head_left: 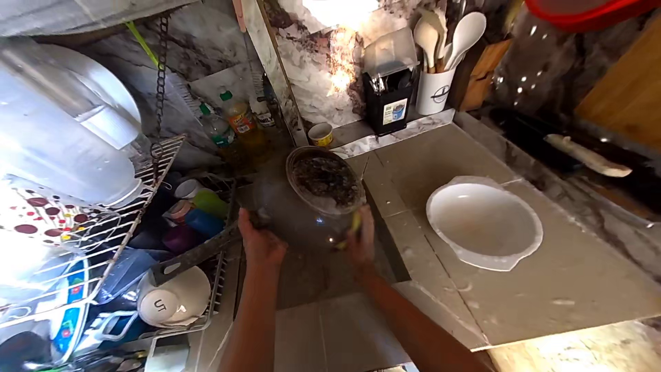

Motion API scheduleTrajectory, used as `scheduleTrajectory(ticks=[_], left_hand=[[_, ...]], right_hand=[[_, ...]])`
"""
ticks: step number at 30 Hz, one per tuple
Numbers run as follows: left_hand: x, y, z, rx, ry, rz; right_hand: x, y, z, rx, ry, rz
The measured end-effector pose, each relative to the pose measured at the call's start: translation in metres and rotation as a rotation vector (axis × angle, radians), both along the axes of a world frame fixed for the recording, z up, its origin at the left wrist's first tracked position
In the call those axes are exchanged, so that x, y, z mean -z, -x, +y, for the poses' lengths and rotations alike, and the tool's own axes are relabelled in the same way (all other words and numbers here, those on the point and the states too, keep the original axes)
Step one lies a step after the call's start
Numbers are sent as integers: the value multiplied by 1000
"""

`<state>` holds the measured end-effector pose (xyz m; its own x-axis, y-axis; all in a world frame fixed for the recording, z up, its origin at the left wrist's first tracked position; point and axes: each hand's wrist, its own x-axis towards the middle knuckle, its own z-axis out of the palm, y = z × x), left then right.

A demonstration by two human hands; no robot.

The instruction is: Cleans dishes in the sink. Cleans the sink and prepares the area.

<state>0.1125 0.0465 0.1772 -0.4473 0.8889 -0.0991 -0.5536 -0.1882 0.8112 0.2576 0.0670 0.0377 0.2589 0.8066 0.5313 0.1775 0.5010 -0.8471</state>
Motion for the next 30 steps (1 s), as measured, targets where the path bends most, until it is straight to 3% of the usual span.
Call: scheduleTrajectory(ticks=[2,3,4,6,10,14,17,20,22,24,27,30], left_hand=[[2,7,-10,50,-10,58],[3,10,-14,79,-10,85],[3,13,-18,101,-6,108],[4,18,-25,112,-11,152],[1,21,-34,17,-94,290],[0,10,-34,-48,-86,352],[4,0,-27,-96,-54,276],[8,8,-26,-107,-31,240],[9,7,-30,-138,-16,261],[11,2,-27,-164,11,291],[24,-8,-20,-186,152,422],[35,-19,-17,-191,243,622]], right_hand=[[-11,-28,35,-172,395,451],[-17,-42,58,-235,546,571],[-21,-52,82,-290,668,611],[-37,-68,115,-470,771,471],[-98,-57,133,-519,657,50],[-134,-8,103,-411,246,-78],[-126,30,55,-327,-13,-241],[-82,23,53,-237,35,-332],[-48,4,62,-228,334,-273],[-30,5,48,-194,478,-138],[-40,33,1,-180,374,24],[-66,36,-5,-256,338,259]])
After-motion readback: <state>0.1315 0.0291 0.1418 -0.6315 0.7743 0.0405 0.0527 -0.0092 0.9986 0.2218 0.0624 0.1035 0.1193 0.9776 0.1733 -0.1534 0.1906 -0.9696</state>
